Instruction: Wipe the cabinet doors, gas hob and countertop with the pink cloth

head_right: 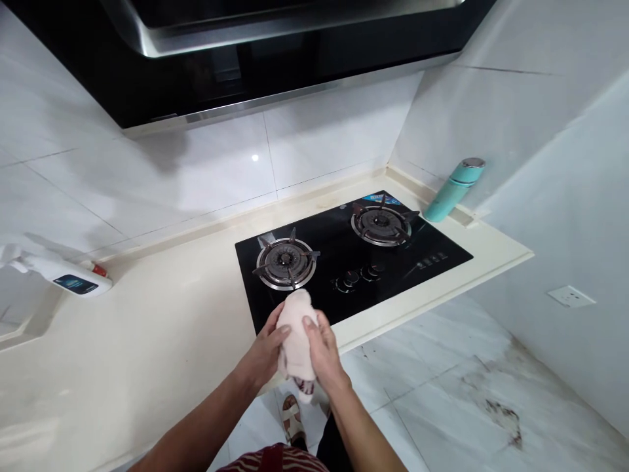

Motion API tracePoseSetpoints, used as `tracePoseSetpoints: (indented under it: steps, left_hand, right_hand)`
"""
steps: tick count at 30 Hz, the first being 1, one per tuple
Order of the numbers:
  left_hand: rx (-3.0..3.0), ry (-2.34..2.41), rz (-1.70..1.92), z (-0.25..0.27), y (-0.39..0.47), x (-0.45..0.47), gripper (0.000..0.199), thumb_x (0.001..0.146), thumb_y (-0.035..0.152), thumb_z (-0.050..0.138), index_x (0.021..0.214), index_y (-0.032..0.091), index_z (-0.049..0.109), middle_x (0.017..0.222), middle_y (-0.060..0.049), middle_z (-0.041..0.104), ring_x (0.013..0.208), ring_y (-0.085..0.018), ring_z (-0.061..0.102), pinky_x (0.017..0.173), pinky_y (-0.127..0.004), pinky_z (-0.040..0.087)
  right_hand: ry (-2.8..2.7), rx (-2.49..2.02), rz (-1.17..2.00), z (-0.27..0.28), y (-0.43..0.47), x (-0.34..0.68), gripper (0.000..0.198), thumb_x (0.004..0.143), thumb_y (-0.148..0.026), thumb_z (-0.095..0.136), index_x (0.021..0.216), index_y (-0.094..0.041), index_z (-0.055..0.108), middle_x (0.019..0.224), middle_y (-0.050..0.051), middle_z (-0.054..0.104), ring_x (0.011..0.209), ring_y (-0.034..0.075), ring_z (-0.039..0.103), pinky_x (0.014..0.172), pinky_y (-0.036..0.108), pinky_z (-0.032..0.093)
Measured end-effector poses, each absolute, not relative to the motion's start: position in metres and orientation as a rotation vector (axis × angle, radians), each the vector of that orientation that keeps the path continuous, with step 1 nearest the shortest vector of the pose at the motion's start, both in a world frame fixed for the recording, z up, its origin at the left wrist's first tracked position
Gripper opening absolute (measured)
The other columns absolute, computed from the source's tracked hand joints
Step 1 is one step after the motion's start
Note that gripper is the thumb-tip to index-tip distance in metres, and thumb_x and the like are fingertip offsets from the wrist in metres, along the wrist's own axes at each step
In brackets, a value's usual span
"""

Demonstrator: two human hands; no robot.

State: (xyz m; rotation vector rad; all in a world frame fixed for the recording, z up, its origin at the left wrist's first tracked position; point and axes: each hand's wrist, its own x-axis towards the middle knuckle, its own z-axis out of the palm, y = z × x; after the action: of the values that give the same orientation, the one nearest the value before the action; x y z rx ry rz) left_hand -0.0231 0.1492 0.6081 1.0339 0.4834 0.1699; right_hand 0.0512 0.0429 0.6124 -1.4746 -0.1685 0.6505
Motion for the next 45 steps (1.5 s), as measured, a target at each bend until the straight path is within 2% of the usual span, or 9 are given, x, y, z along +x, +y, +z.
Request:
tracePoseSetpoints:
  steps: [6, 11, 16, 21, 26, 30, 36, 41, 45]
  left_hand:
    - [1.699, 0.652, 0.298, 0.562, 0.154, 0.004, 0.052, 0.083, 0.029, 0.065, 0.134, 0.023, 0.055, 0.137, -0.01, 0.056, 0.122, -0.023, 0.057, 0.101, -0.041, 0.05]
    - [1.767, 0.768, 0.372, 0.543, 0.167, -0.051, 0.036, 0.085, 0.025, 0.058, 0.121, 0.021, 0.06, 0.12, -0.008, 0.064, 0.104, -0.019, 0.062, 0.09, -0.039, 0.052]
    - [1.815, 0.798, 0.429, 0.551, 0.168, -0.094, 0.028, 0.089, 0.029, 0.054, 0.114, 0.021, 0.062, 0.111, -0.006, 0.066, 0.096, -0.017, 0.063, 0.085, -0.035, 0.052]
    - [1.88, 0.83, 0.541, 0.559, 0.175, -0.114, 0.027, 0.093, 0.037, 0.051, 0.114, 0.022, 0.062, 0.113, -0.007, 0.065, 0.103, -0.018, 0.063, 0.085, -0.034, 0.053]
    - [2.061, 0.913, 0.694, 0.559, 0.192, -0.131, 0.026, 0.093, 0.037, 0.053, 0.111, 0.022, 0.064, 0.115, -0.009, 0.064, 0.112, -0.023, 0.058, 0.098, -0.043, 0.051]
    - [2.315, 0.847, 0.665, 0.56, 0.198, -0.145, 0.021, 0.095, 0.031, 0.05, 0.107, 0.024, 0.065, 0.11, -0.006, 0.068, 0.107, -0.023, 0.059, 0.098, -0.045, 0.049]
    - [2.414, 0.573, 0.684, 0.563, 0.191, -0.145, 0.019, 0.096, 0.025, 0.052, 0.108, 0.024, 0.067, 0.108, -0.007, 0.067, 0.105, -0.02, 0.06, 0.091, -0.038, 0.054]
    - [2.331, 0.504, 0.658, 0.559, 0.189, -0.14, 0.017, 0.096, 0.023, 0.052, 0.105, 0.022, 0.066, 0.103, -0.006, 0.067, 0.1, -0.018, 0.063, 0.089, -0.036, 0.055]
    - [2.292, 0.454, 0.615, 0.554, 0.183, -0.139, 0.015, 0.096, 0.021, 0.053, 0.104, 0.022, 0.065, 0.1, -0.005, 0.068, 0.098, -0.017, 0.063, 0.088, -0.035, 0.055]
  right_hand:
    - [-0.516, -2.175, 0.001, 0.582, 0.016, 0.128, 0.055, 0.083, -0.057, 0.053, 0.119, -0.017, 0.063, 0.124, 0.017, 0.054, 0.116, 0.034, 0.05, 0.099, 0.054, 0.044]
    - [-0.633, -2.38, -0.113, 0.527, 0.022, 0.133, 0.061, 0.091, -0.06, 0.044, 0.14, -0.024, 0.049, 0.143, 0.016, 0.041, 0.127, 0.035, 0.043, 0.101, 0.057, 0.041]
    - [-0.756, -2.452, -0.22, 0.51, 0.054, 0.109, 0.063, 0.085, -0.055, 0.056, 0.131, -0.013, 0.052, 0.146, 0.022, 0.034, 0.127, 0.039, 0.039, 0.104, 0.058, 0.036]
    - [-1.151, -2.367, -0.014, 0.522, 0.073, 0.041, 0.052, 0.082, -0.042, 0.064, 0.126, -0.015, 0.057, 0.139, 0.02, 0.044, 0.125, 0.036, 0.04, 0.103, 0.052, 0.036]
    - [-1.525, -2.142, 0.25, 0.528, 0.098, -0.033, 0.068, 0.074, -0.045, 0.073, 0.135, -0.021, 0.053, 0.135, 0.014, 0.052, 0.127, 0.034, 0.041, 0.111, 0.049, 0.03]
    - [-1.621, -2.04, 0.315, 0.525, 0.089, -0.035, 0.055, 0.077, -0.041, 0.074, 0.126, -0.021, 0.058, 0.132, 0.011, 0.055, 0.125, 0.031, 0.044, 0.111, 0.047, 0.029]
    - [-1.304, -2.293, 0.243, 0.504, 0.004, 0.041, 0.051, 0.066, -0.03, 0.08, 0.113, -0.022, 0.062, 0.128, 0.01, 0.055, 0.118, 0.032, 0.047, 0.101, 0.046, 0.037]
    - [-0.686, -2.646, -0.02, 0.493, -0.076, 0.173, 0.06, 0.073, -0.03, 0.065, 0.13, -0.02, 0.049, 0.132, 0.014, 0.052, 0.124, 0.034, 0.044, 0.106, 0.052, 0.032]
    - [-0.207, -2.832, -0.067, 0.499, -0.106, 0.251, 0.059, 0.073, -0.032, 0.058, 0.131, -0.026, 0.049, 0.145, 0.014, 0.039, 0.136, 0.041, 0.026, 0.105, 0.063, 0.021]
